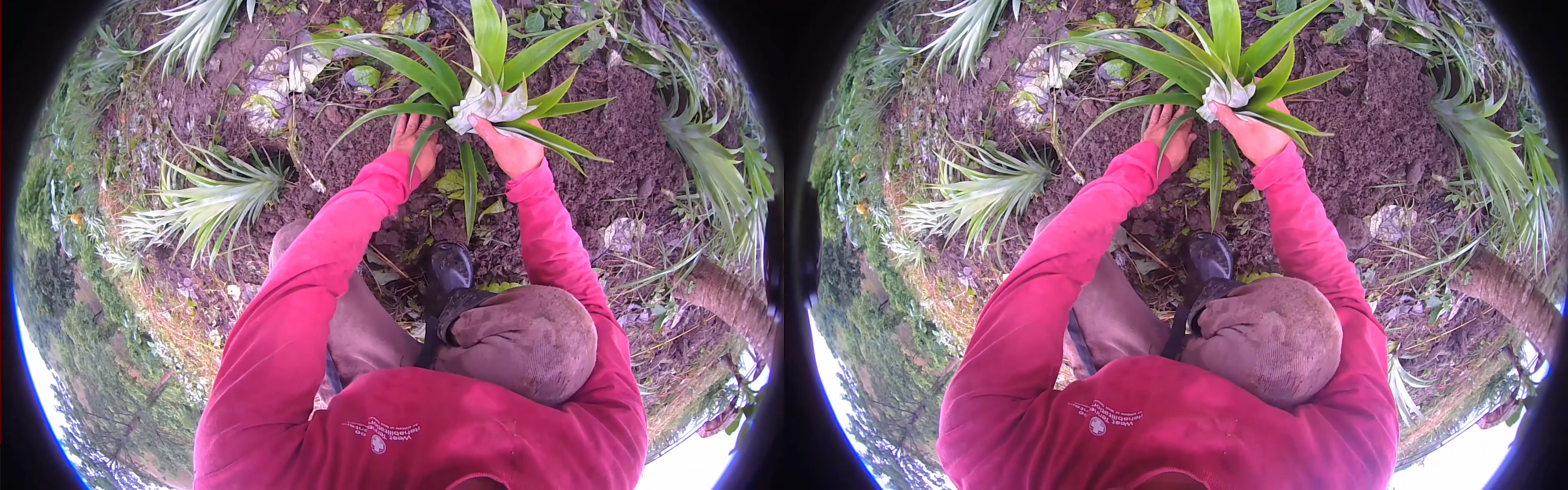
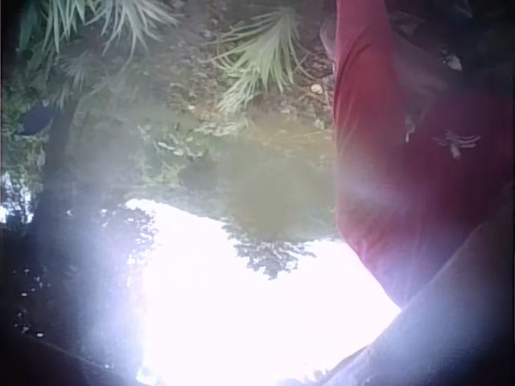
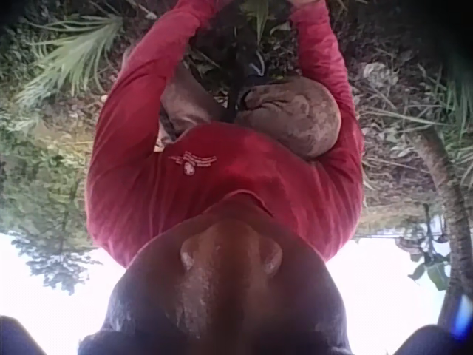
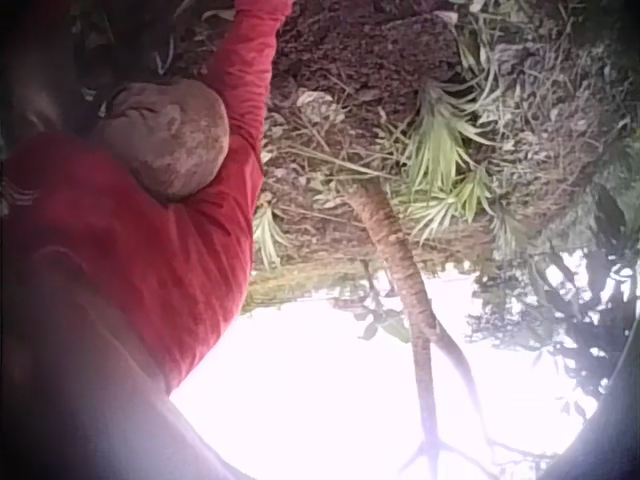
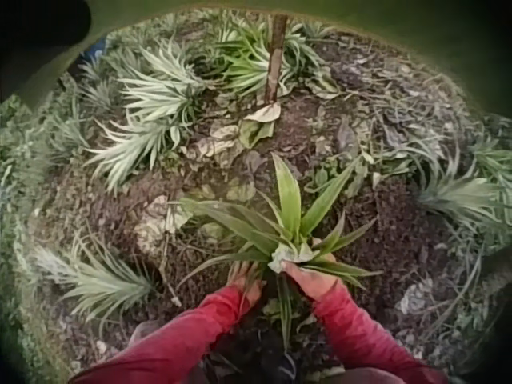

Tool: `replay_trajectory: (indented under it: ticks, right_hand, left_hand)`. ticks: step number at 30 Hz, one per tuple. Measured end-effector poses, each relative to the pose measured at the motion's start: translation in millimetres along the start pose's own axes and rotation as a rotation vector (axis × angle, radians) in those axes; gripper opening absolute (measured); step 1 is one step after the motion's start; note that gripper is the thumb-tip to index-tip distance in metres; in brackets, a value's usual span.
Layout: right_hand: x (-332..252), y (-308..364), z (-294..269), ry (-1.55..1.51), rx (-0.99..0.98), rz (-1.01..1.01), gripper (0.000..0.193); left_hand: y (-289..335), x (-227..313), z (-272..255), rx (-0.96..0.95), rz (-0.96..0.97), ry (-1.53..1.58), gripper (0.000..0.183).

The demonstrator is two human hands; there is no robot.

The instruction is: The person picks up pineapple crowns from the ground and plants one into the soil by hand.

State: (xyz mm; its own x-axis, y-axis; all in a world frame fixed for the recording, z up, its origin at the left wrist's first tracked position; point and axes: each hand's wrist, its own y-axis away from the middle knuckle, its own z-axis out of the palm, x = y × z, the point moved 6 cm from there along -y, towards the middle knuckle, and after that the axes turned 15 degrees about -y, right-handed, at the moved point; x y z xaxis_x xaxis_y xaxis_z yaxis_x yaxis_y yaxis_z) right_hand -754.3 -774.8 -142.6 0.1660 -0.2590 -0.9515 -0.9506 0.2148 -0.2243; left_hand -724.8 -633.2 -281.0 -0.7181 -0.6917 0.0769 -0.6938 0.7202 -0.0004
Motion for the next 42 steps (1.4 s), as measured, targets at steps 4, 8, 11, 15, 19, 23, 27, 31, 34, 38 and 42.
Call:
replay_trajectory:
  ticks: [4, 8, 11, 15, 19, 23, 27, 31, 34, 38, 42]
  right_hand:
    - [-15, 3, -1, -0.231, -0.019, 0.070, 0.044]
    - [-32, 50, -37, 0.335, -0.147, -0.140, 0.072]
    - [-34, 123, -90, 0.418, -0.233, 0.423, 0.075]
    - [-54, 230, -94, -0.338, -0.161, 0.805, 0.066]
    - [-56, 283, -119, -0.717, 0.058, 0.819, 0.069]
    - [-82, 240, -117, -0.836, -0.102, 0.846, 0.067]
    - [-145, 164, -95, -0.659, -0.422, 0.867, 0.064]
    - [-202, 92, 9, -0.022, -0.899, 0.723, 0.055]
    - [-229, 72, 129, -0.028, -1.308, 0.503, 0.055]
    - [-189, 32, 256, 0.287, -1.275, 0.172, 0.066]
    - [-65, -25, 356, 0.363, -1.037, 0.295, 0.092]
  left_hand:
    - [-7, -1, 7, -0.009, 0.034, -0.030, 0.050]
    - [30, -5, -13, -0.037, -0.022, 0.655, 0.056]
    - [96, -32, -36, -0.196, -0.029, -0.075, 0.062]
    - [233, -98, -100, -0.489, -0.220, -0.040, 0.056]
    - [288, -133, -103, -0.232, -0.495, 0.508, 0.047]
    - [394, -222, -21, -0.398, -0.885, 0.175, 0.051]
    - [402, -265, 30, 0.111, -1.291, 0.942, 0.080]
    - [354, -292, 35, 0.329, -1.390, 0.935, 0.100]
    - [349, -323, 39, 0.848, -1.432, 0.991, 0.105]
    - [330, -355, 46, 1.161, -1.457, 1.139, 0.093]
    - [297, -354, 36, 0.882, -1.311, 1.202, 0.060]
